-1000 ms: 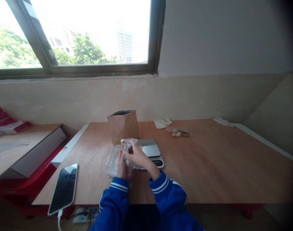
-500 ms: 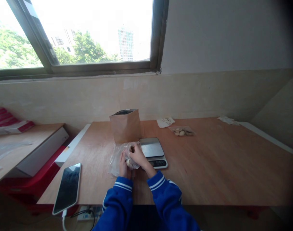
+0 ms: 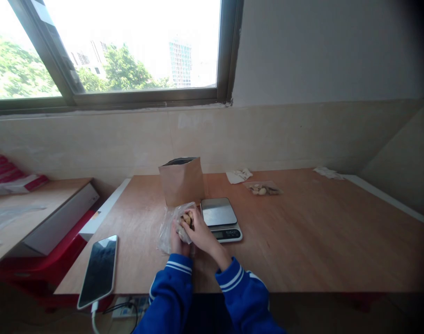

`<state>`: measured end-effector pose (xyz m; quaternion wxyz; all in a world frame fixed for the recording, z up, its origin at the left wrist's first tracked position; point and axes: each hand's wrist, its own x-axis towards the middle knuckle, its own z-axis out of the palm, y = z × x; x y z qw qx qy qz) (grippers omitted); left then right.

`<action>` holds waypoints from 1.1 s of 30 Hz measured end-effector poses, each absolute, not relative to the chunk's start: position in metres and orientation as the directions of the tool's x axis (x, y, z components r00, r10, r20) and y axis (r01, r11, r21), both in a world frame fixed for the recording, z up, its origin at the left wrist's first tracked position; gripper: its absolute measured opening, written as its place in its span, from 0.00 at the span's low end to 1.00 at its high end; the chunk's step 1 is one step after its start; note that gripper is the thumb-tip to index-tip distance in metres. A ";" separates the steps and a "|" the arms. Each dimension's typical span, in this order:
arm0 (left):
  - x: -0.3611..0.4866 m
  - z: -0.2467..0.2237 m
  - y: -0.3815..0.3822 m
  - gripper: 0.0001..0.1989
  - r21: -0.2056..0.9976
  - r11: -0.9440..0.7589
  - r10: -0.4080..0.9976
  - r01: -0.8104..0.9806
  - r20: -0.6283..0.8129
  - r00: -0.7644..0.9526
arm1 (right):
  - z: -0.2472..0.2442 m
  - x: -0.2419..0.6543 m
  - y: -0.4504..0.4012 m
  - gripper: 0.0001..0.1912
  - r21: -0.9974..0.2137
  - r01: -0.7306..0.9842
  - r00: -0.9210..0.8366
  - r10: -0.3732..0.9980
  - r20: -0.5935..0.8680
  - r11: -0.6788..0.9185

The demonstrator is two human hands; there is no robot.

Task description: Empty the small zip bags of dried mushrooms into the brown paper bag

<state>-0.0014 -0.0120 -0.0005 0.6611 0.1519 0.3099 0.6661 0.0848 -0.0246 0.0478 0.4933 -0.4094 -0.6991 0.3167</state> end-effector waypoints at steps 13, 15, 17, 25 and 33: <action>-0.007 0.004 -0.015 0.14 0.634 0.030 0.915 -0.773 -0.328 -0.233 | 0.131 0.098 0.041 0.15 -0.782 0.021 0.088 0.778 0.622 0.623; -0.007 0.005 -0.016 0.14 0.632 0.037 0.913 -0.774 -0.336 -0.230 | 0.164 0.096 0.075 0.15 -0.653 0.154 0.086 0.648 0.757 0.742; -0.006 0.005 -0.015 0.14 0.639 0.046 0.907 -0.768 -0.349 -0.236 | 0.185 0.090 0.108 0.15 -0.537 0.302 0.009 0.561 0.828 0.788; -0.008 0.001 -0.013 0.12 0.595 0.048 0.909 -0.802 -0.359 -0.212 | 0.169 0.070 0.147 0.15 -0.393 0.607 -0.308 0.661 0.685 0.691; -0.008 0.001 -0.014 0.14 0.644 0.056 0.914 -0.763 -0.340 -0.221 | 0.166 0.068 0.133 0.18 -0.276 0.737 -0.350 0.698 0.625 0.617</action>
